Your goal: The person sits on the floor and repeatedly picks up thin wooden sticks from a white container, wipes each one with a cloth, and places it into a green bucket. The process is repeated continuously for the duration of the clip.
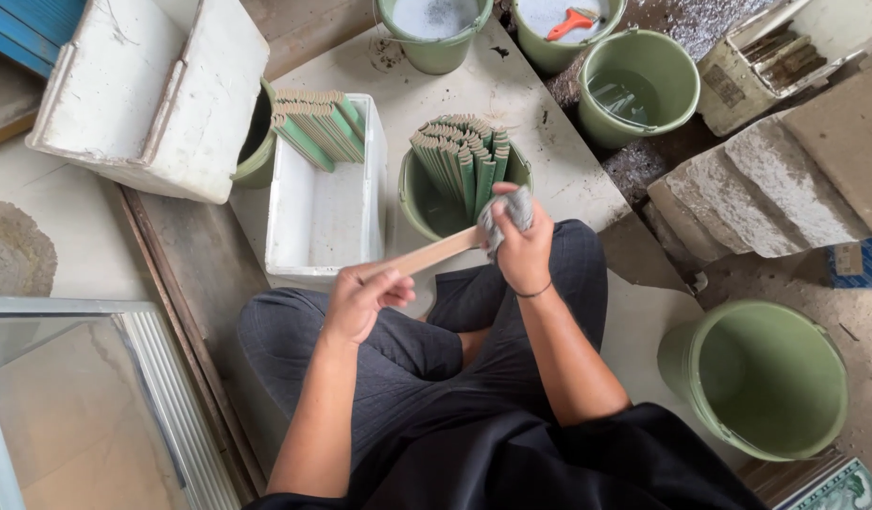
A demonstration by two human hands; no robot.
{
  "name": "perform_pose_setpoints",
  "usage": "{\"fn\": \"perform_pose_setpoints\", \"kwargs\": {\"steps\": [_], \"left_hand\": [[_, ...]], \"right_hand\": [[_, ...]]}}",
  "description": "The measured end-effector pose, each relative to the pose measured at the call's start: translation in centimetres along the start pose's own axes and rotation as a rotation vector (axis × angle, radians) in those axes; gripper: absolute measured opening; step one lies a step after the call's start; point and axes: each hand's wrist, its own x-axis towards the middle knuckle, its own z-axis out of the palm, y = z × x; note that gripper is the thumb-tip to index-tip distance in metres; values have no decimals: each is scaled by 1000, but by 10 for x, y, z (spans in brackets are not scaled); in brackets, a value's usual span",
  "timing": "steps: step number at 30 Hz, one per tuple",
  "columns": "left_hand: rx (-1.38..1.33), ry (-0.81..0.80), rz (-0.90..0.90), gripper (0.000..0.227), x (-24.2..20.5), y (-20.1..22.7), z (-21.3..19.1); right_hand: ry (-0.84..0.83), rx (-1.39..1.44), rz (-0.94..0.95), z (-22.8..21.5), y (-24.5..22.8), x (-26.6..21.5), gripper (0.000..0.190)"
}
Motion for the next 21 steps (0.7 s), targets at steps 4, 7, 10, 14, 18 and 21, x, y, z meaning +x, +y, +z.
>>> {"fn": "perform_pose_setpoints", "kwargs": {"steps": [4, 7, 10, 14, 18, 21], "left_hand": [[572, -296, -88, 24, -20, 23, 33], [243, -138, -97, 24, -20, -10, 41], [188, -101, -78, 27, -12, -32, 43], [193, -156, -107, 22, -13, -44, 59], [217, -121, -33, 24, -8, -39, 72], [296, -98, 1, 21, -4, -20, 79]], "right_hand": [[211, 250, -10, 14, -4, 13, 26], [226, 694, 209, 1, 23, 27, 42], [18, 738, 231, -1, 26, 13, 54], [-53, 708, 310, 17, 5, -4, 48], [-88, 524, 276, 39, -18, -19, 39], [-167, 172, 222, 48, -27, -33, 30]]}}
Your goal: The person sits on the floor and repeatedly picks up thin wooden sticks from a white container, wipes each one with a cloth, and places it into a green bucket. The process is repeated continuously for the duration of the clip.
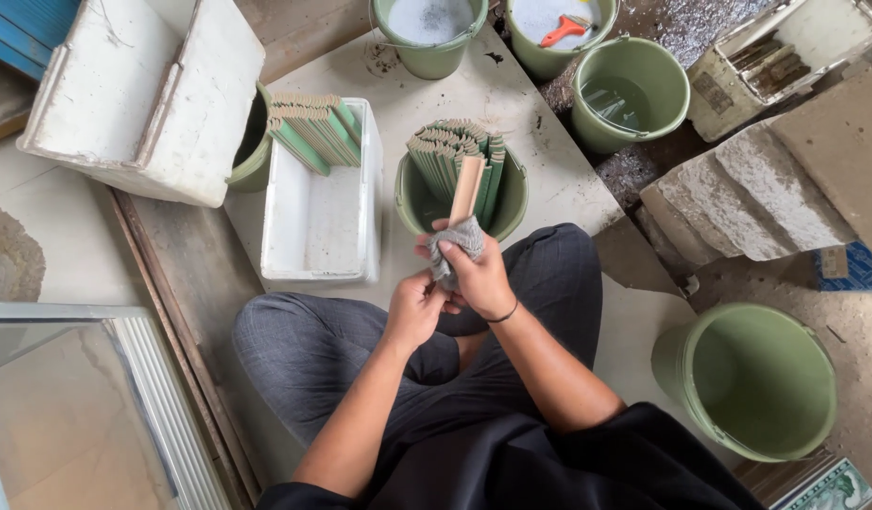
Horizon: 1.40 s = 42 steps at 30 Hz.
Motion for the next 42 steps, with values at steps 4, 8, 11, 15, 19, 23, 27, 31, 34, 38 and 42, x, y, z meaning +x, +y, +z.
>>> {"fn": "perform_pose_setpoints", "kwargs": {"steps": [4, 8, 11, 15, 19, 23, 27, 31, 34, 38, 42], "left_hand": [[796, -45, -136, 42, -8, 72, -16], [599, 172, 123, 37, 17, 40, -46], [365, 124, 184, 43, 20, 50, -35], [-2, 333, 198, 31, 25, 44, -32], [-480, 473, 262, 30, 29, 31, -36], [-218, 587, 352, 42, 16, 34, -40], [-329, 516, 447, 39, 26, 23, -59], [-421, 244, 563, 57, 31, 24, -77], [-377, 286, 569, 62, 45, 29, -97], [212, 579, 607, 50, 72, 42, -155], [681, 552, 570, 44, 106, 59, -194]], "right_hand": [[43, -327, 6, -6, 18, 0, 16], [-26, -362, 56, 7, -2, -22, 14], [-147, -415, 104, 12, 13, -35, 23], [-301, -423, 54, 9, 45, -48, 18], [-385, -664, -66, -1, 63, -45, 24], [-377, -952, -124, -8, 94, -41, 22], [-339, -1039, -199, -6, 106, -35, 40], [-313, -980, -131, 0, 84, -21, 58], [-354, -939, 12, -7, 99, -15, 50], [-423, -925, 139, -30, 128, -7, 47], [-362, -826, 201, -32, 146, 5, 27]]}}
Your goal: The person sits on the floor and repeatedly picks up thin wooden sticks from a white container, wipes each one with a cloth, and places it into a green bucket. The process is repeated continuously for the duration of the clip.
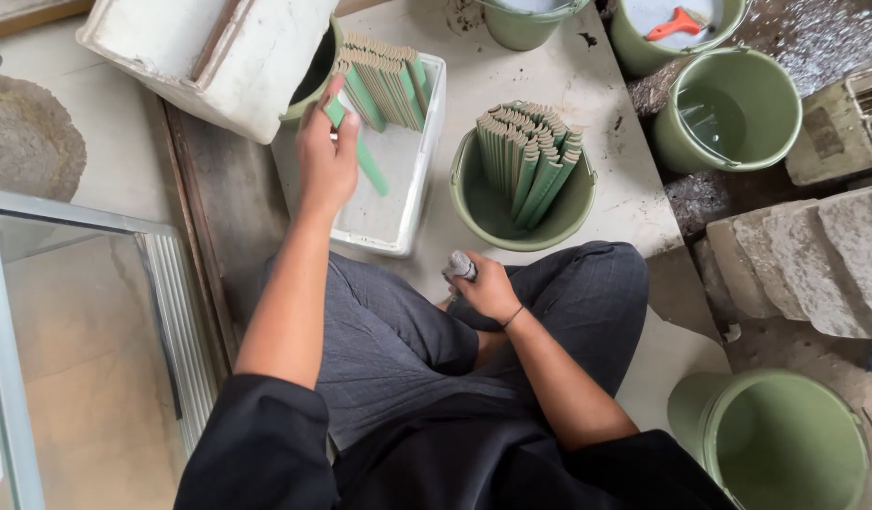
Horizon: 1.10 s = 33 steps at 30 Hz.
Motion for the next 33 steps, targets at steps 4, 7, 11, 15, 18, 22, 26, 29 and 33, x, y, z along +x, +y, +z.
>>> {"fn": "perform_pose_setpoints", "kwargs": {"steps": [4, 7, 11, 15, 18, 22, 26, 29, 33], "left_hand": [[142, 60, -82, 31, 28, -55, 33], [172, 77, -98, 26, 33, -116, 70], [252, 39, -210, 23, 45, -150, 96], [586, 42, -138, 25, 52, -174, 110], [758, 111, 46, 37, 57, -175, 111], [889, 237, 172, 56, 68, -168, 103], [864, 284, 128, 54, 74, -179, 100], [844, 307, 151, 53, 79, -182, 98], [923, 248, 426, 32, 81, -165, 90]], "right_hand": [[-26, -3, 14, 12, 12, 14, 25], [-45, -15, 28, 16, 20, 15, 30], [-42, 4, 103, 13, 16, 22, 30], [-74, 48, 142, 9, 9, 22, 27], [-118, 105, 214, 4, -6, 22, 19], [-125, 92, 215, 8, 0, 24, 23], [-142, 133, 257, 6, -6, 24, 23], [-126, 130, 282, 8, -2, 25, 23], [-123, 91, 252, 8, -1, 24, 24]]}}
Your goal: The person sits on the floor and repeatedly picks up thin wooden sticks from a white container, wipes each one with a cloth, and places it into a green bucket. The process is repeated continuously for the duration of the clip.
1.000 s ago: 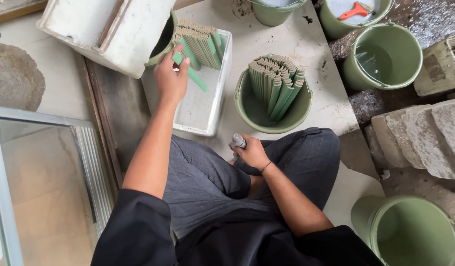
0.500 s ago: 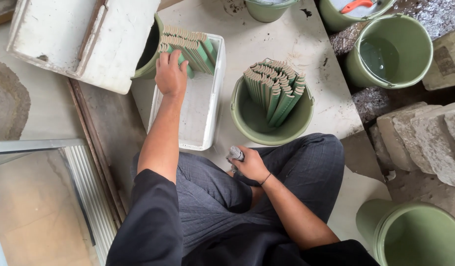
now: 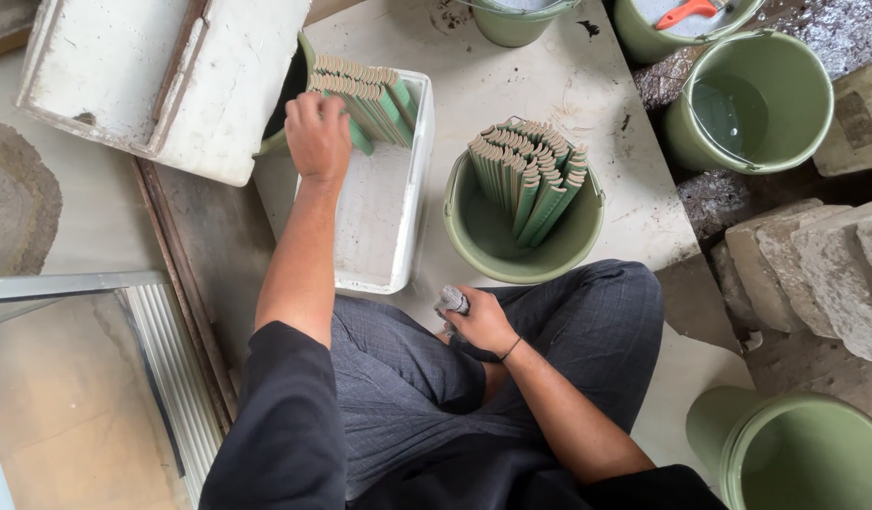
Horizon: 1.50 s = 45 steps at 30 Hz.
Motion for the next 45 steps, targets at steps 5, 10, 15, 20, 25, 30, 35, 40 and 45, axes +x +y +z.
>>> {"fn": "perform_pose_setpoints", "kwargs": {"steps": [5, 10, 15, 20, 25, 30, 35, 40, 45], "left_hand": [[-123, -28, 543, 21, -15, -2, 20], [61, -84, 732, 18, 4, -31, 11], [100, -49, 749, 23, 3, -31, 29], [52, -27, 751, 23, -5, -27, 37], [10, -19, 761, 25, -9, -25, 35], [-227, -67, 632, 17, -1, 49, -15], [-575, -132, 511, 20, -34, 189, -64], [-277, -847, 353, 67, -43, 254, -117], [-369, -635, 271, 63, -74, 255, -113]], "right_hand": [[-21, 11, -88, 1, 0, -5, 46], [-21, -7, -80, -1, -1, -5, 48], [-21, 1, -87, -2, -7, -8, 46], [-11, -26, -77, -1, 3, -1, 46], [2, -10, -103, 0, 5, -1, 44], [-2, -14, -109, -2, 5, 0, 39], [-9, 24, -143, -2, 1, -5, 35], [3, -13, -201, -4, 22, 0, 30], [51, -31, -213, 16, 68, 25, 34]]}}
